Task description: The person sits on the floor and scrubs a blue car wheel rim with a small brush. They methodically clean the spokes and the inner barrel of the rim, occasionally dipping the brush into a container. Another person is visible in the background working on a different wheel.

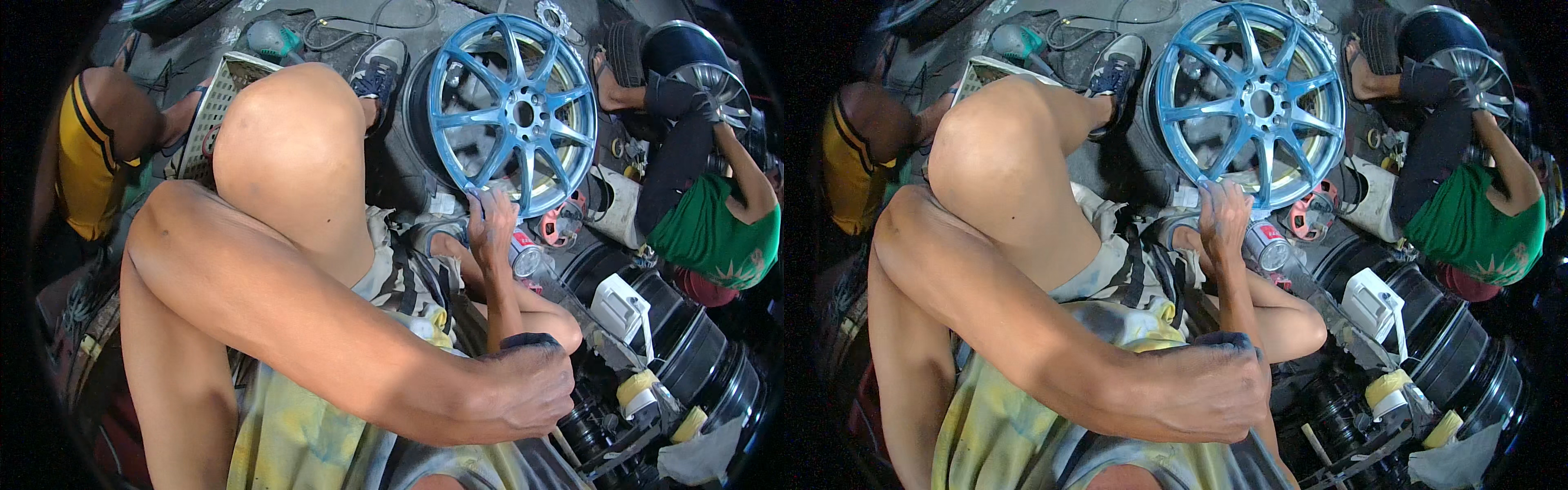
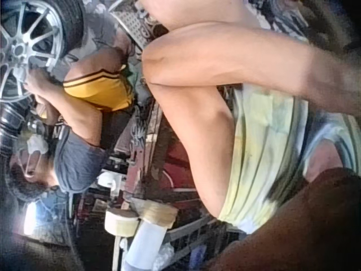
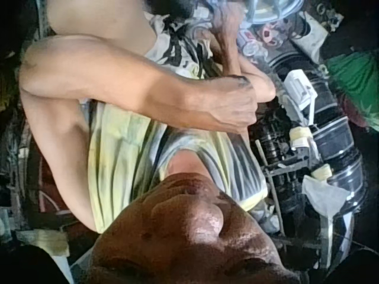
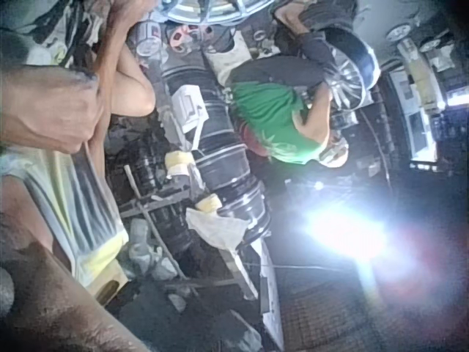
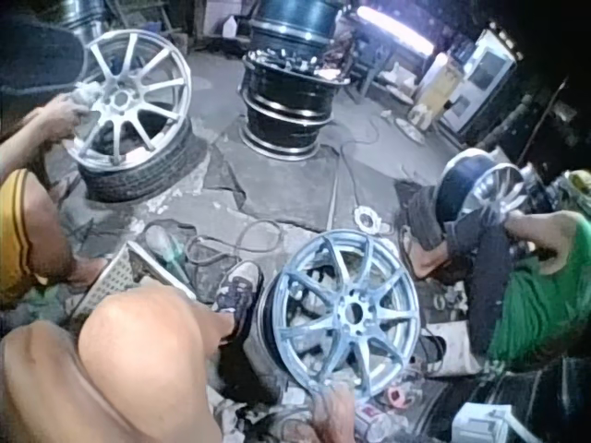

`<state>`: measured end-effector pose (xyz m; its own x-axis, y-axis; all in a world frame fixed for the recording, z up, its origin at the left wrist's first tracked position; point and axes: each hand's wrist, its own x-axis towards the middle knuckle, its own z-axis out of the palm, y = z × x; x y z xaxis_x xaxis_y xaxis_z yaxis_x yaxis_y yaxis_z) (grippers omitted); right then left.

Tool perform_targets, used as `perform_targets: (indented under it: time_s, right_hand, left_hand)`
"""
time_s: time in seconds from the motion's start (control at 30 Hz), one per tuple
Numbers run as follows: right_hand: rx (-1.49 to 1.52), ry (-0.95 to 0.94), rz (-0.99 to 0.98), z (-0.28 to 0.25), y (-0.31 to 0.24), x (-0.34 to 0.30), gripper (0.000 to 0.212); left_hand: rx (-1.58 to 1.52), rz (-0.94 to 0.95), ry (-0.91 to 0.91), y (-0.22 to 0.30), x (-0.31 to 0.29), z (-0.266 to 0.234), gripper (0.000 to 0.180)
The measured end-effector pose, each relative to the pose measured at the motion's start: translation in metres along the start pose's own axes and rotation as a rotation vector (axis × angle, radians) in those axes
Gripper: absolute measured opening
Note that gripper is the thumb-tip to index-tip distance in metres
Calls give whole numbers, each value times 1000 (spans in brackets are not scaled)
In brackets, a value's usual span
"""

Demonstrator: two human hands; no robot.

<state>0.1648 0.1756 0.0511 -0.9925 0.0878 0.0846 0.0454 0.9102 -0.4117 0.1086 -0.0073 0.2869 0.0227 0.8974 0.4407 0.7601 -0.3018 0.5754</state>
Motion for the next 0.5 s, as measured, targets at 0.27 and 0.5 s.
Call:
perform_targets:
  time_s: [0.27,0.5]
  right_hand:
    - [-49,38,50,10,-6,5,10]
    - [-74,24,105,14,-10,24,11]
  left_hand:
    - [-160,38,-115,4,11,7,16]
    - [299,26,-87,5,12,-12,28]
